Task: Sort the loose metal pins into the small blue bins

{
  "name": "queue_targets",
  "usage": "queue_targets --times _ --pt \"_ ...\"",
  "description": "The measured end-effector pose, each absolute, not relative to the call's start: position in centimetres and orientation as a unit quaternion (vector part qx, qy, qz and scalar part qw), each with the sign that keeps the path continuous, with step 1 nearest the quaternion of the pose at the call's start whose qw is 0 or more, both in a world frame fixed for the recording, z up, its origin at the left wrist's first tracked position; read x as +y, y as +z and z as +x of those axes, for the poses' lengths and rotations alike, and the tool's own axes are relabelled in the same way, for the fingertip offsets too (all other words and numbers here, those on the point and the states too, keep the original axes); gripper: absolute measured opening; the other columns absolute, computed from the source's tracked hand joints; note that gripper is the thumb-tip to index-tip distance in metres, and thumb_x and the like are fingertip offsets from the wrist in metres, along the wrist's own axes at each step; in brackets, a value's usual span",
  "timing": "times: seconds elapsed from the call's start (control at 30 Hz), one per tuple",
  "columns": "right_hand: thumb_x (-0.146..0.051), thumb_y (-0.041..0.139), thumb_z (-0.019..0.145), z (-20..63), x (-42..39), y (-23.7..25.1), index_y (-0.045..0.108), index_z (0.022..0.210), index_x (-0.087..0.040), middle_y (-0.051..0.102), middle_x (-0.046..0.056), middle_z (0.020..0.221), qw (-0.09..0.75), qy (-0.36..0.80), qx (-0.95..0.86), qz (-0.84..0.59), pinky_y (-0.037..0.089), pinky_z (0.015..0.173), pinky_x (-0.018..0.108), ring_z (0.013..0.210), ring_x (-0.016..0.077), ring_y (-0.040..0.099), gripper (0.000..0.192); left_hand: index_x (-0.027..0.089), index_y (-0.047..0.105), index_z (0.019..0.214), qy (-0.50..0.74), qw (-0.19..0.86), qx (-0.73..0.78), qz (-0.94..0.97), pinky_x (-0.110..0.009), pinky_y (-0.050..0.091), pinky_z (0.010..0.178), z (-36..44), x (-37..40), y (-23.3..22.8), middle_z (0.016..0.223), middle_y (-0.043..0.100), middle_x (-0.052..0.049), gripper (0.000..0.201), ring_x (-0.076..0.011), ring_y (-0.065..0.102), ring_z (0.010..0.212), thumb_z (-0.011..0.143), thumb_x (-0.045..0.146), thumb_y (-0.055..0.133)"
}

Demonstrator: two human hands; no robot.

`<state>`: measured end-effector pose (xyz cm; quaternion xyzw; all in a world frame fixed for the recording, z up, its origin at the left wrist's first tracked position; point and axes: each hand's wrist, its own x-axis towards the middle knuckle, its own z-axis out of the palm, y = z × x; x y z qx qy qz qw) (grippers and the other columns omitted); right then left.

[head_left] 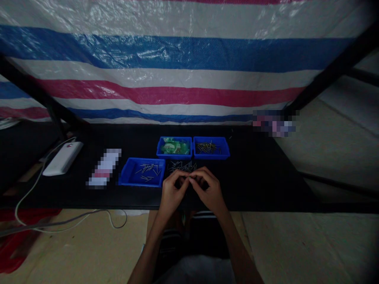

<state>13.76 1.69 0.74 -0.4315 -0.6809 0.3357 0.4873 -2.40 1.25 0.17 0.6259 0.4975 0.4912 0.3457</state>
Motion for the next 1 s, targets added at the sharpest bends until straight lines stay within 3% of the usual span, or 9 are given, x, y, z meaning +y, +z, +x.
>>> queue_targets --times 1.0 --pt "-0.025 0.065 0.097 13.73 1.67 0.8 0.072 0.101 -0.024 0.066 0.003 0.093 0.488 0.34 -0.677 -0.433 0.049 0.064 0.028 0.079 0.016 0.063 0.008 0.02 0.074 0.099 0.492 0.331 0.494 0.636 -0.024 0.047 0.067 -2.37 1.14 0.48 0.086 0.071 -0.001 0.009 -0.0145 0.064 0.074 0.094 0.021 0.066"
